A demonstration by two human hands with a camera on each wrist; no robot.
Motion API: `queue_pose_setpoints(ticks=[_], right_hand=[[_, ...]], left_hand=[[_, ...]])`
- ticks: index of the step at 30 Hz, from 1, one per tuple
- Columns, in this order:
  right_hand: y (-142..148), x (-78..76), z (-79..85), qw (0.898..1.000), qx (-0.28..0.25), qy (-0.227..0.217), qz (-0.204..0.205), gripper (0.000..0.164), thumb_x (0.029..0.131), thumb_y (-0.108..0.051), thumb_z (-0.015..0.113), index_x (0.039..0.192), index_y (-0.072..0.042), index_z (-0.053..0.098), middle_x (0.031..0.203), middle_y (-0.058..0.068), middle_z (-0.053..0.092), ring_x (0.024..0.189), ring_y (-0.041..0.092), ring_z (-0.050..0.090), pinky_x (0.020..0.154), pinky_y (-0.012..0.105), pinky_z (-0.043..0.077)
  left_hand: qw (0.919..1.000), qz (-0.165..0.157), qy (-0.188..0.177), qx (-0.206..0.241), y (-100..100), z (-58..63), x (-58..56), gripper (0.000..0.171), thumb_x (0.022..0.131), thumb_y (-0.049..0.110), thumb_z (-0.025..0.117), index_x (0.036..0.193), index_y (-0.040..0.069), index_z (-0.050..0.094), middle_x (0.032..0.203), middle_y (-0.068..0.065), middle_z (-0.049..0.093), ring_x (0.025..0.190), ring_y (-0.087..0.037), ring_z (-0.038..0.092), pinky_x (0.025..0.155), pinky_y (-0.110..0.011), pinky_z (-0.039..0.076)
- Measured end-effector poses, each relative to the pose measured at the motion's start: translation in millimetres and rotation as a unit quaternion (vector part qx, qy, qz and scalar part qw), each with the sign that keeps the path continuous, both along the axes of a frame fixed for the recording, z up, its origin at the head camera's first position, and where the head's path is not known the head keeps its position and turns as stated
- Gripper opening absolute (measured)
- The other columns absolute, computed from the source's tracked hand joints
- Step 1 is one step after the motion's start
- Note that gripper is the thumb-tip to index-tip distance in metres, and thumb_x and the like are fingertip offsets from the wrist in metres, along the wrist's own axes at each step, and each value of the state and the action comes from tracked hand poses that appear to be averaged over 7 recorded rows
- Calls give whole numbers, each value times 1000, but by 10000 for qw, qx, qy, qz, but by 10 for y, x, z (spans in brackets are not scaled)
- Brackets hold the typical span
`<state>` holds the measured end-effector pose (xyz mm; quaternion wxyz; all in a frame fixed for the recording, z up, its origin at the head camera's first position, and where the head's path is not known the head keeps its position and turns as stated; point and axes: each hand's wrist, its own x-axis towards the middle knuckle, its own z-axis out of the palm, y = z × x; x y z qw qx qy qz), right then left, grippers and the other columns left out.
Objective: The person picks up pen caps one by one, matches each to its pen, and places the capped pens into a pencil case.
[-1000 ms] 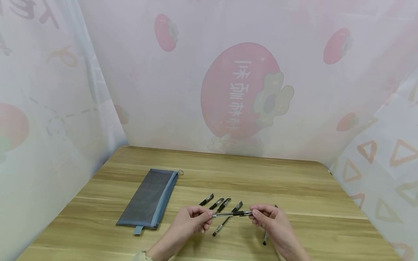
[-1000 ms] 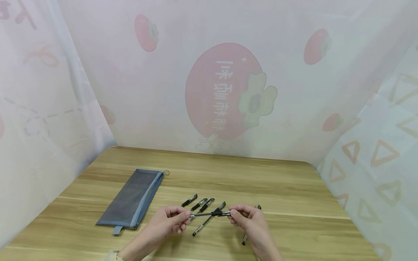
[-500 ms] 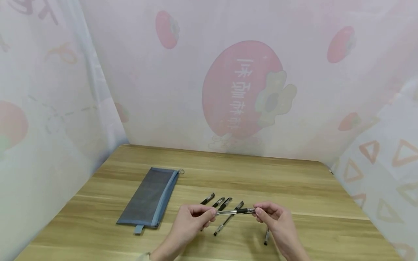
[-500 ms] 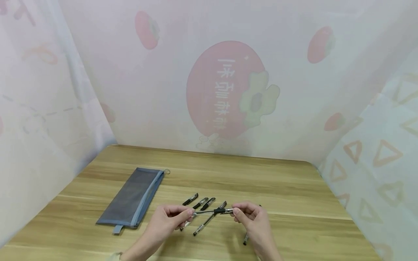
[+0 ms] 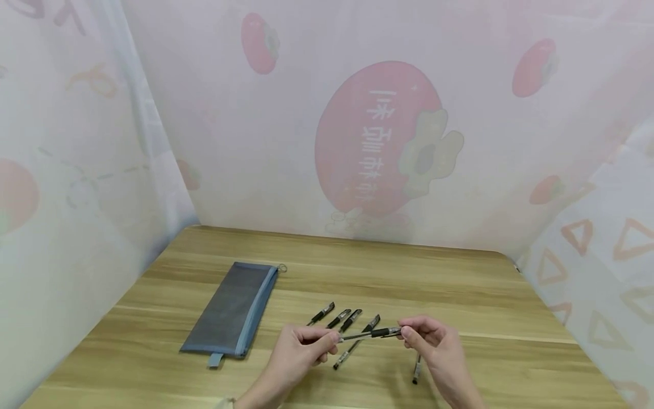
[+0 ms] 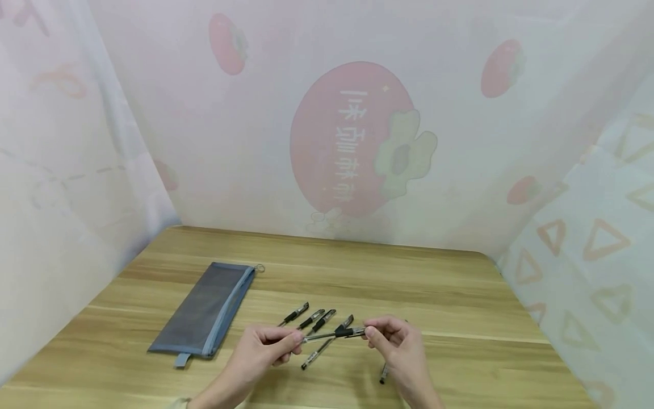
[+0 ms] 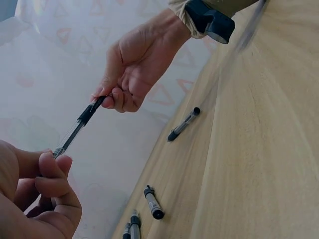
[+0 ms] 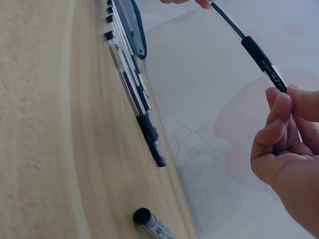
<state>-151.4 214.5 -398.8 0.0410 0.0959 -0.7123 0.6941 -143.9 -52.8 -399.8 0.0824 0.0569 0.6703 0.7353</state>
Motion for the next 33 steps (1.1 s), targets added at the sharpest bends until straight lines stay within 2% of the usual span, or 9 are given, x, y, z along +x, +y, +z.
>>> queue_pose_setpoints(ticks=[4,13,22,25,28,30,33], right_hand=[[17,-1,5,9999,-67,-145,26,22,91,-4,70,106,11,65,94,15,68,81,19,66,73,28,56],[-29,-60,-16,9944,-324,-986,-205,23,89,-4,71,108,9,67,93,17,68,76,17,62,74,30,55],[14,-92,-51,9904,-558,-1258,-117,23,87,-1,70,107,9,66,93,17,69,77,17,63,71,27,54],[97,-117,-66,9891,-363,-1403,254,23,88,-4,70,108,8,66,94,16,69,80,19,64,73,28,55],[266,-219,-43,9850,290,-1368,1007,26,91,-10,70,111,6,65,99,19,68,85,24,65,78,34,56],[416,-351,4,9764,796,-1185,1619,27,93,-13,68,113,5,65,102,21,68,86,25,65,78,37,55],[629,-603,110,9575,1348,-888,2391,27,94,-12,67,113,6,65,101,24,67,83,28,64,75,40,56]], left_hand=[[9998,-115,-123,61,-2,13,14,24,88,20,76,97,-3,75,79,-12,71,63,-9,57,54,-16,46],[9987,-187,-384,284,-21,-27,-17,26,91,21,74,101,-3,74,83,-13,70,67,-10,58,57,-17,49],[9975,-353,-419,451,-1,-21,-7,28,91,20,73,102,-5,72,86,-15,70,70,-11,60,60,-18,52],[9969,-421,-460,478,13,-26,-9,26,92,19,72,101,-6,72,86,-15,70,70,-11,61,61,-18,52],[9955,-560,-477,593,40,-44,-8,23,93,14,69,103,-7,71,89,-18,70,71,-12,62,61,-18,52],[9938,-723,-456,705,73,-50,-5,22,94,11,68,105,-8,70,93,-22,70,74,-14,64,62,-19,53],[9906,-997,-356,862,144,-55,3,22,94,8,68,110,-7,70,99,-26,68,80,-18,66,67,-22,55]])
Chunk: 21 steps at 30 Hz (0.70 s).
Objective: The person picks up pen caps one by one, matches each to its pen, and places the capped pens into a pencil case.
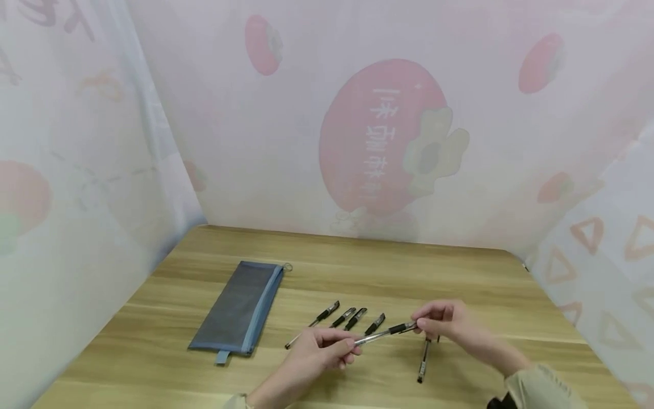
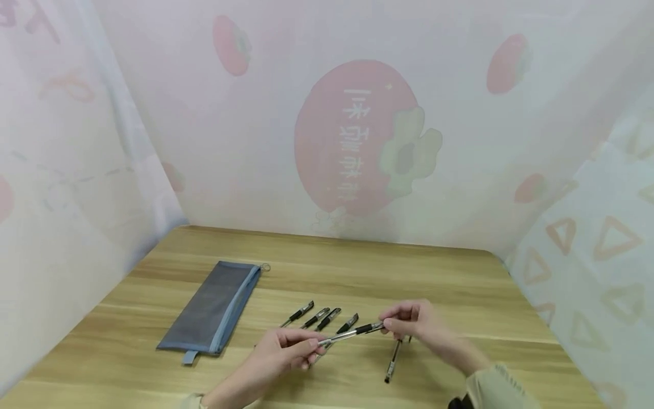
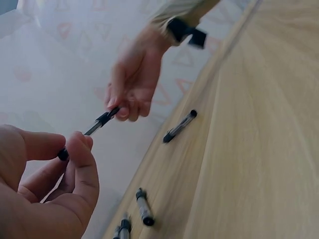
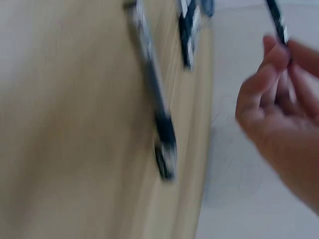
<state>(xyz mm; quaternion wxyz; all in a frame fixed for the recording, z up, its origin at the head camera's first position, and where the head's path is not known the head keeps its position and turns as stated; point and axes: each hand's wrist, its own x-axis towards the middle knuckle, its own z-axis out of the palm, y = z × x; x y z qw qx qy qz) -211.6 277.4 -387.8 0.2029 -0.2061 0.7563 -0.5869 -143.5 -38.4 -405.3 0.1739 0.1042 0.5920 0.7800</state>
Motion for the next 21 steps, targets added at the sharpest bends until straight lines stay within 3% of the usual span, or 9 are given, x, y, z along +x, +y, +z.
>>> queue_pose_setpoints(ticks=[4,8,14,21], right_hand=[[196,-285,119,9962,411,176,748,27,93,-11,68,113,8,66,102,23,67,86,36,64,74,43,56],[262,-492,156,9900,850,83,1124,28,93,-13,69,114,6,67,105,19,68,92,43,61,76,43,55],[277,-750,94,9833,1095,101,1452,22,92,-13,71,109,2,70,100,24,67,79,28,60,69,37,53],[223,-885,-54,9802,1305,207,1473,19,87,-13,76,104,-3,76,97,14,72,80,23,64,70,39,54]], left_hand=[[9998,-189,42,-15,133,-8,36,23,94,8,68,113,-5,70,103,-26,69,88,-24,69,74,-27,56],[9995,-150,129,-251,247,-16,67,23,93,5,68,113,-6,70,102,-24,70,92,-31,69,75,-30,57],[9962,312,156,-796,416,-33,88,16,88,2,74,102,-4,74,87,-18,72,79,-31,71,67,-30,58],[9890,819,105,-1228,435,-87,110,8,84,-2,76,91,-6,74,74,-19,70,64,-28,70,58,-30,58]])
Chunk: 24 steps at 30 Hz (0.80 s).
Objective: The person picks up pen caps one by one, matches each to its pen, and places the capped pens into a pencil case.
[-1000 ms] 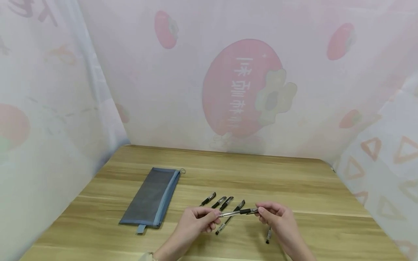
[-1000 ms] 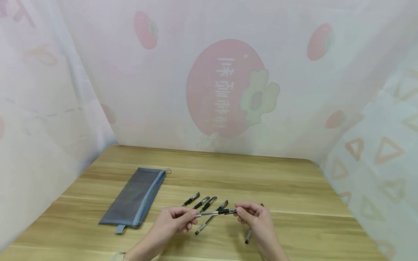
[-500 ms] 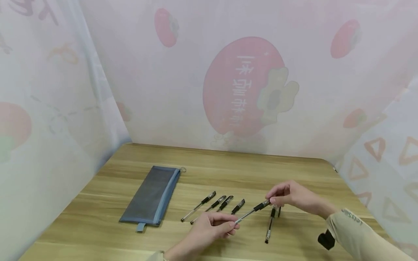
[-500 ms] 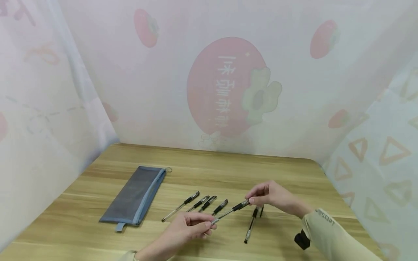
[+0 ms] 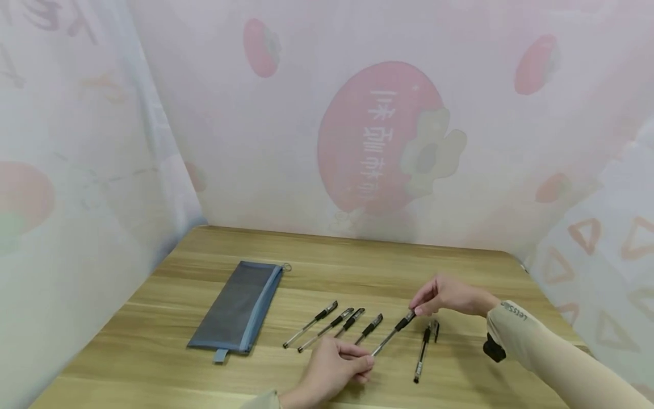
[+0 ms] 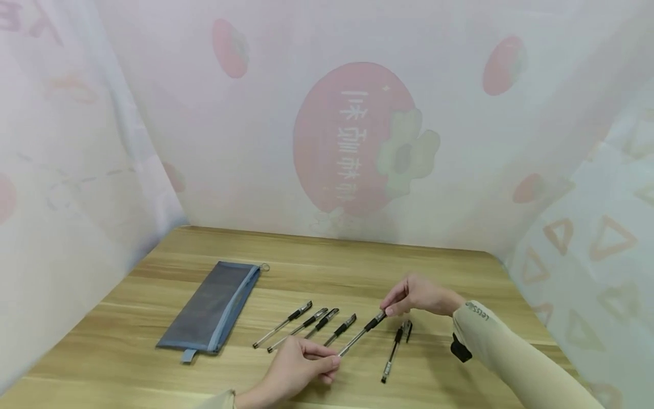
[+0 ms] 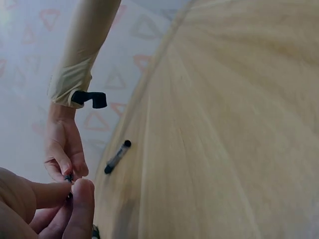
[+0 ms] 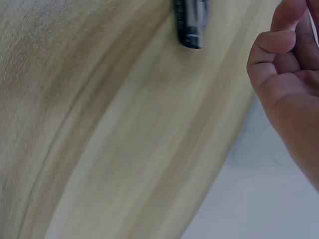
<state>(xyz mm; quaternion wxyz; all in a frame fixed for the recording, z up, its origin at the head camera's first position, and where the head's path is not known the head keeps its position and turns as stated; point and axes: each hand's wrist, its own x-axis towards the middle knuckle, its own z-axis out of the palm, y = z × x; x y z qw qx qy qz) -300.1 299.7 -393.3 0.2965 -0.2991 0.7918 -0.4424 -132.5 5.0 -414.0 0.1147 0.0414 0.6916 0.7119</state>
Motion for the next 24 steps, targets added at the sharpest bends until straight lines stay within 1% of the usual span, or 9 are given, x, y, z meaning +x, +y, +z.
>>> queue_pose_setpoints(ticks=[4,6,9,13,19,24], right_hand=[[-31,-11,-112,10000,41,17,20,16,86,-13,77,101,-7,77,97,12,73,81,25,66,67,32,52],[-59,-18,-148,10000,60,31,23,15,86,-13,77,101,-8,78,97,11,73,83,26,66,67,31,52],[-98,-38,-183,9999,75,68,27,14,87,-12,76,100,-8,78,97,10,73,85,29,67,70,34,55],[-122,-77,-244,9999,54,81,67,14,87,-11,76,101,-8,78,97,9,73,88,30,68,75,37,57],[-134,-116,-343,9995,82,258,191,15,85,-11,78,99,-8,78,94,7,74,82,24,68,70,31,56],[-184,-95,-346,9989,111,345,289,14,83,-8,79,97,-7,79,92,6,74,77,21,67,65,27,54]], left_hand=[[9997,129,-128,-157,-34,-50,-15,8,83,-7,74,91,-9,72,74,-18,70,63,-26,70,58,-30,58],[9995,157,-181,-209,-48,-69,-25,9,83,-8,74,92,-9,72,76,-16,70,63,-26,70,58,-31,58],[9991,151,-103,-384,-57,-82,-44,8,82,-7,74,90,-7,74,73,-14,70,60,-25,70,55,-30,58],[9981,68,36,-616,-52,-83,-62,6,82,-6,75,87,-6,75,68,-12,69,54,-24,68,51,-29,57],[9975,14,23,-703,-55,-91,-95,6,80,-6,76,86,-4,76,68,-11,70,53,-23,68,50,-28,56],[9967,0,83,-810,-73,-104,-118,5,79,-6,76,84,-3,77,64,-9,69,51,-22,68,49,-28,56]])
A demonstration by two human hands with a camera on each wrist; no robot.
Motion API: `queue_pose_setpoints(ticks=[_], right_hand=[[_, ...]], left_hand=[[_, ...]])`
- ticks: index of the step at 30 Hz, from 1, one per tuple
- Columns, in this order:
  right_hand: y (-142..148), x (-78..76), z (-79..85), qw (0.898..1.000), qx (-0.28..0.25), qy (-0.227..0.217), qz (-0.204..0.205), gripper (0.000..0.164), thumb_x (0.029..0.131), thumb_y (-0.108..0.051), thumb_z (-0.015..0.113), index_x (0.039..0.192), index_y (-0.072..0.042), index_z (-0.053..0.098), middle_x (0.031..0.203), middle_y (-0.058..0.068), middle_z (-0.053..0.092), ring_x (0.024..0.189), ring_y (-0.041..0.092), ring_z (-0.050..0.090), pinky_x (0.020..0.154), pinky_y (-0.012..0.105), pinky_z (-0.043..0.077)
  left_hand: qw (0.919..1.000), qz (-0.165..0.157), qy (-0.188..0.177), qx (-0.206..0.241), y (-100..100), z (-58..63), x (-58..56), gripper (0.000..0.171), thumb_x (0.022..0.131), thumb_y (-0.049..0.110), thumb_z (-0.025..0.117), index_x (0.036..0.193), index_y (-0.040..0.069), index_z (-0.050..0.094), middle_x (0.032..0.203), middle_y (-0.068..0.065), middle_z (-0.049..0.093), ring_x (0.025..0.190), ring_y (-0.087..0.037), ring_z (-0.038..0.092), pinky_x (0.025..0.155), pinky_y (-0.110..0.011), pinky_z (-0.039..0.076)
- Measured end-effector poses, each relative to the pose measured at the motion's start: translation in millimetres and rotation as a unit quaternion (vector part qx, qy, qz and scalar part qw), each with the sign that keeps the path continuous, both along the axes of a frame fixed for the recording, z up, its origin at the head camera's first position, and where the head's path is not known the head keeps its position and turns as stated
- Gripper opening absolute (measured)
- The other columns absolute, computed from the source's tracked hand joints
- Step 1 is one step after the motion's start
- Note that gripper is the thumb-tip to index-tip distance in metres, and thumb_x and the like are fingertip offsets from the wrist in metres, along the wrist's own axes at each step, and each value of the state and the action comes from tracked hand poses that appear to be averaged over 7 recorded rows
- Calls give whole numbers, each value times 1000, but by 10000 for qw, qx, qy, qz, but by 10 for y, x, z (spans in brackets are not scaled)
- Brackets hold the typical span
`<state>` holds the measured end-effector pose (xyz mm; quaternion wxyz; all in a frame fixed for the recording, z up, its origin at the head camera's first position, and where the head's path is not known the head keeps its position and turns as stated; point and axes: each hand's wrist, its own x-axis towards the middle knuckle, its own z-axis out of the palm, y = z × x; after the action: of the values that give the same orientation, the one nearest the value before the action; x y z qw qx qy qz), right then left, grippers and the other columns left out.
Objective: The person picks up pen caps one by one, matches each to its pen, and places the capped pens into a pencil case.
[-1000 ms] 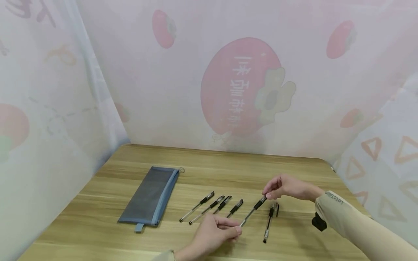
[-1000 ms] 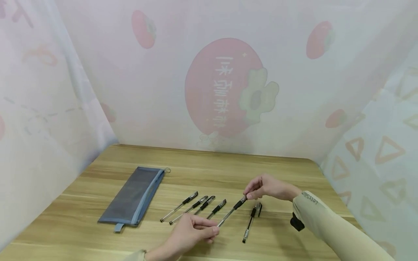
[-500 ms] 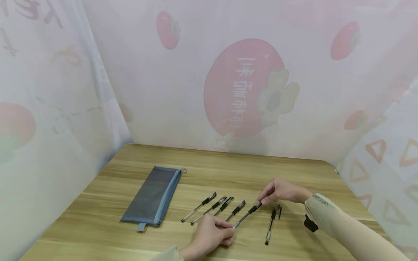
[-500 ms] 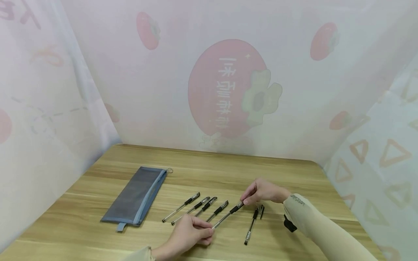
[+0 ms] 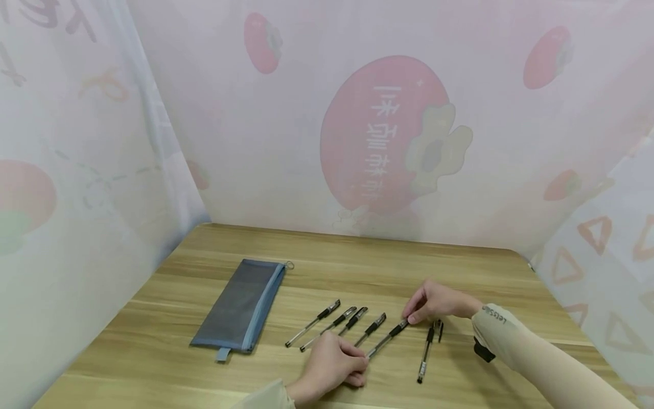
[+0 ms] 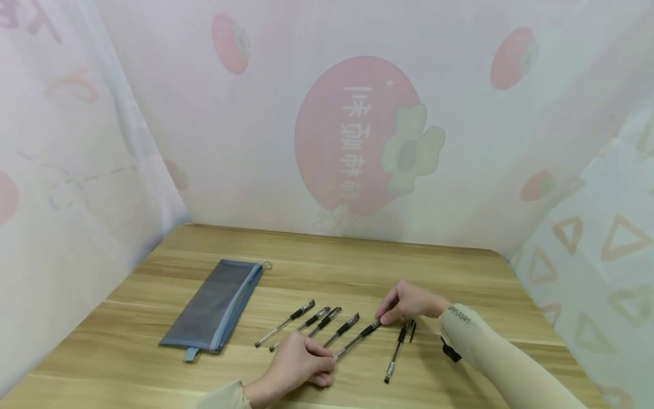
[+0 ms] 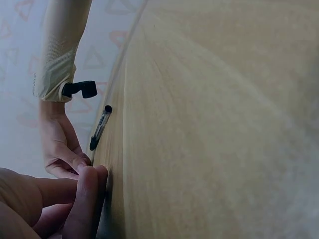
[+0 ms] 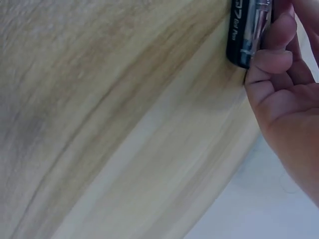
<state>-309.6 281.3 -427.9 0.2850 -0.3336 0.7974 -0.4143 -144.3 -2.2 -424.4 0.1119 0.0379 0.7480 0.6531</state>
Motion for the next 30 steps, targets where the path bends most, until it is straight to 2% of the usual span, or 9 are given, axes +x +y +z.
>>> queue_pose_setpoints(ticks=[6,9,11,15,17,20,25,30], right_hand=[[-17,86,7,9995,240,182,-136,12,84,-7,78,96,-9,79,91,3,74,76,20,66,64,27,54],[-44,73,6,9990,290,249,-234,16,86,-10,77,102,-9,77,92,3,73,76,22,66,63,30,55],[-45,63,14,9986,232,352,-334,21,89,-14,75,109,-8,75,97,4,72,78,24,66,64,31,55],[65,123,79,9952,74,720,-664,26,93,-17,71,115,-3,71,103,8,71,79,28,64,63,32,54],[162,178,119,9914,71,988,-853,25,94,-17,70,114,-2,71,103,9,70,81,29,63,64,32,53],[308,271,151,9860,54,1160,-1193,25,96,-17,67,115,-2,70,106,10,70,86,29,63,68,32,53],[497,392,118,9790,-176,1017,-1761,31,99,-18,63,124,0,65,117,16,66,103,33,62,80,32,53],[623,447,109,9770,-144,970,-1893,33,98,-17,65,125,1,64,118,17,66,105,34,61,82,29,53]], left_hand=[[9998,-169,76,-31,-5,-20,7,6,78,-8,75,83,-6,75,64,-8,69,52,-23,68,50,-28,56],[9995,-219,222,0,-16,-4,3,5,79,-7,74,85,-7,73,64,-9,69,51,-24,68,49,-30,56],[9987,-285,420,-78,-23,20,-3,4,82,-4,73,85,-7,72,63,-9,68,50,-23,67,47,-30,56],[9935,-629,842,-429,2,103,-32,5,88,4,71,86,-1,73,64,-6,68,49,-19,65,45,-29,54],[9908,-809,948,-524,62,158,-56,6,88,8,71,90,2,74,68,-2,68,53,-17,65,48,-27,54],[9882,-942,1033,-628,213,211,-90,13,86,13,74,96,6,73,76,5,68,63,-11,64,58,-23,54],[9887,-1177,841,-399,517,214,-135,24,83,15,78,104,6,70,87,7,65,78,-6,62,71,-21,52],[9910,-1238,490,-166,660,184,-170,29,82,13,80,108,4,69,93,1,67,81,-8,61,73,-22,52]])
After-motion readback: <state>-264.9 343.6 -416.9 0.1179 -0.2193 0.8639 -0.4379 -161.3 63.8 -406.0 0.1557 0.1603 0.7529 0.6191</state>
